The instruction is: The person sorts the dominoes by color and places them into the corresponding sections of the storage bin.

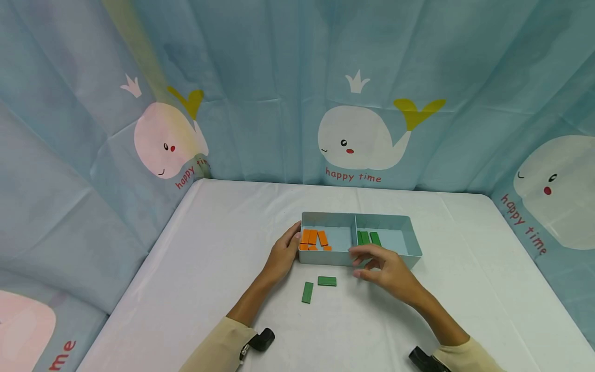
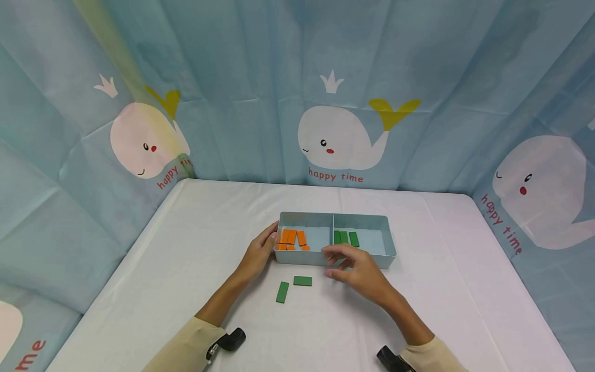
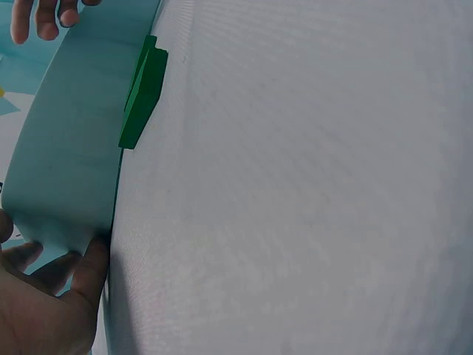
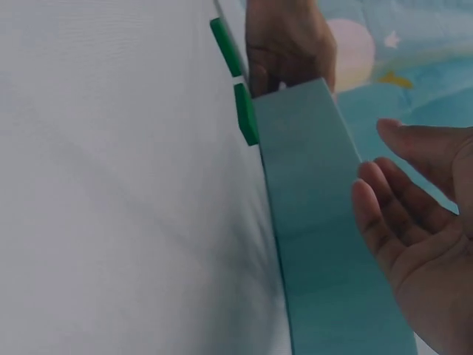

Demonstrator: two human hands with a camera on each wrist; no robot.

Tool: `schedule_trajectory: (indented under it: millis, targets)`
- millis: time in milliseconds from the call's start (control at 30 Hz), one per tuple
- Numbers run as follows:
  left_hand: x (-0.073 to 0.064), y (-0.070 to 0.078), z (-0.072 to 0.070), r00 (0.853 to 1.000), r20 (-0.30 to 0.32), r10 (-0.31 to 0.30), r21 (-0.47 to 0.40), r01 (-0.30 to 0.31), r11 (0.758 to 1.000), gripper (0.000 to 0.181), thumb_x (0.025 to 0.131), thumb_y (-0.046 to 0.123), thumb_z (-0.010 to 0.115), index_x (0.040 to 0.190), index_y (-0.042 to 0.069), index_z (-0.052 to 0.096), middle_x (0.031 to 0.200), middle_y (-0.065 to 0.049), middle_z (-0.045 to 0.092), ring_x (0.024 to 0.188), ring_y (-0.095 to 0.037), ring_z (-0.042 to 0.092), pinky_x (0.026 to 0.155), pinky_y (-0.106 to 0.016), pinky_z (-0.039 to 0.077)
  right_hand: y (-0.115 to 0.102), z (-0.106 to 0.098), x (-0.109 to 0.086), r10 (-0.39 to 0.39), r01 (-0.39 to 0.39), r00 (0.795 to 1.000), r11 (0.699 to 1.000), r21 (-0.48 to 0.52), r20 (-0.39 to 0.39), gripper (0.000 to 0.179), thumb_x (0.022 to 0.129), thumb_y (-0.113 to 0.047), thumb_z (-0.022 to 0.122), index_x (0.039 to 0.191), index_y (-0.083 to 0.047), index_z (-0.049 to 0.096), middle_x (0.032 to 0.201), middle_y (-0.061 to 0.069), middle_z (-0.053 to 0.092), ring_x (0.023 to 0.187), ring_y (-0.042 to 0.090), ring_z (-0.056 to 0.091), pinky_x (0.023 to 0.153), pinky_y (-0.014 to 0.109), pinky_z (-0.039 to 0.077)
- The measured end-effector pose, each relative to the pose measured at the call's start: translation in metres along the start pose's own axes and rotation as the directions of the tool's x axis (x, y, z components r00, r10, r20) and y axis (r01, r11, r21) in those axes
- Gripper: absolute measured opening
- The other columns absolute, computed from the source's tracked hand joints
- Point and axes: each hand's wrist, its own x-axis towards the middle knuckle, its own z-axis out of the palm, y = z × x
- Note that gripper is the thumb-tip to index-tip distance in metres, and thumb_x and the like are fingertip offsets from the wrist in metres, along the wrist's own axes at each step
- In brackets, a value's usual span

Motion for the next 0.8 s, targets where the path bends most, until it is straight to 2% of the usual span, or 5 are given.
schedule_trajectory:
  millis: [167,400,567,800]
  targets:
    - [0.0,0.0,0.0,1.0,-0.001,-0.001,0.008,0.001,1.0,0.055,0.117,0.035,0.042,0.167,0.015,0.036,0.17,-0.004,0.038,0.16,-0.028,0.03,0.132,-0.053,0.023,0.003,0.009,-0.002,0.032,-0.033,0.998,0.999,0.026,0.045,0.045,0.093,-0.011,0.083,0.135,-0.002,0.068,0.126,0.019,0.071,0.106,0.024,0.07,0.083,0.03,0.063]
    - [0.0,-0.001,0.0,1.0,0.003,0.005,0.01,-0.005,1.0,0.056,0.117,0.035,0.042,0.167,0.012,0.034,0.171,-0.006,0.037,0.16,-0.029,0.03,0.131,-0.054,0.023,0.006,0.017,-0.002,0.063,-0.069,0.991,0.997,0.043,0.117,0.048,0.093,-0.013,0.083,0.137,-0.002,0.067,0.129,0.016,0.071,0.109,0.024,0.072,0.086,0.031,0.063]
    - [-0.001,0.0,-0.001,1.0,0.006,-0.002,-0.001,0.002,1.0,0.056,0.117,0.037,0.041,0.167,0.015,0.035,0.171,-0.005,0.037,0.16,-0.028,0.029,0.132,-0.053,0.023,0.01,0.022,-0.002,0.059,-0.07,0.986,0.995,0.067,0.155,0.049,0.091,-0.013,0.085,0.136,-0.002,0.067,0.127,0.017,0.071,0.11,0.03,0.072,0.087,0.03,0.063]
    - [-0.001,-0.001,0.0,1.0,0.008,0.009,-0.021,-0.009,1.0,0.056,0.116,0.034,0.043,0.167,0.013,0.035,0.171,-0.005,0.037,0.161,-0.029,0.029,0.132,-0.054,0.022,0.014,0.028,-0.002,0.099,-0.117,0.973,0.99,0.078,0.207,0.05,0.091,-0.013,0.085,0.137,-0.002,0.067,0.131,0.017,0.071,0.114,0.033,0.071,0.087,0.03,0.063]
